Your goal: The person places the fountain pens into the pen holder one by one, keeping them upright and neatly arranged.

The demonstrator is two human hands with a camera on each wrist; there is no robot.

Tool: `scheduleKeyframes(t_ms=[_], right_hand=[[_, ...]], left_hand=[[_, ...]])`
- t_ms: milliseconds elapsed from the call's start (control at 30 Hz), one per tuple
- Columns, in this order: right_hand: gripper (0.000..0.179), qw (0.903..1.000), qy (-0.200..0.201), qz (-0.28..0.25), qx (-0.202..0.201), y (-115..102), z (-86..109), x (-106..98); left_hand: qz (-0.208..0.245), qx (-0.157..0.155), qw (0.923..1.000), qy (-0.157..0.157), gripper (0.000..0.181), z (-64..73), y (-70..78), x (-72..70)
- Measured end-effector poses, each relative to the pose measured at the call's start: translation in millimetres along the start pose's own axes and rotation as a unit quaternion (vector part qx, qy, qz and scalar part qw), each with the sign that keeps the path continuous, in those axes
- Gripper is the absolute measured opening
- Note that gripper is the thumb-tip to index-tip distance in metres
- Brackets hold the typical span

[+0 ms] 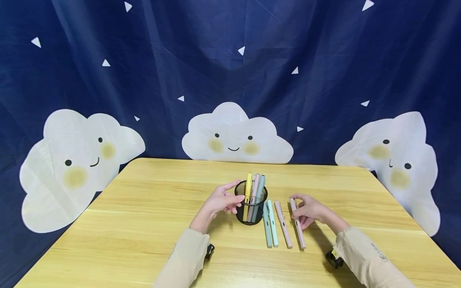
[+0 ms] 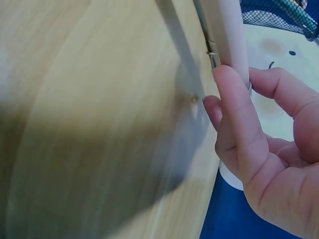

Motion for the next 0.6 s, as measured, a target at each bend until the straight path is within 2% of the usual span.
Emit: scheduleKeyframes(t_ms=[367, 600], right_hand=[[0.074, 0.9994, 0.018, -0.020, -0.023, -8, -0.4, -3], [0.074, 0.9966, 0.026, -0.043, -0.066, -17, 0.0, -4]], left_hand=[[0.002, 0.000, 1.0000, -0.001, 0.070, 0.3, 0.7, 1.1], [0.001, 0.000, 1.0000, 0.001, 0.069, 0.8, 0.3, 0.6]])
Point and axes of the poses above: each hand's wrist, its own z-axis away from the middle knuckle, its own x-axis out of the palm, y = z × x, the point moved 3 cm from there along -z, towards the middle knuckle, and after that the axes turned 9 degrees about -y, right-handed, at the moved point
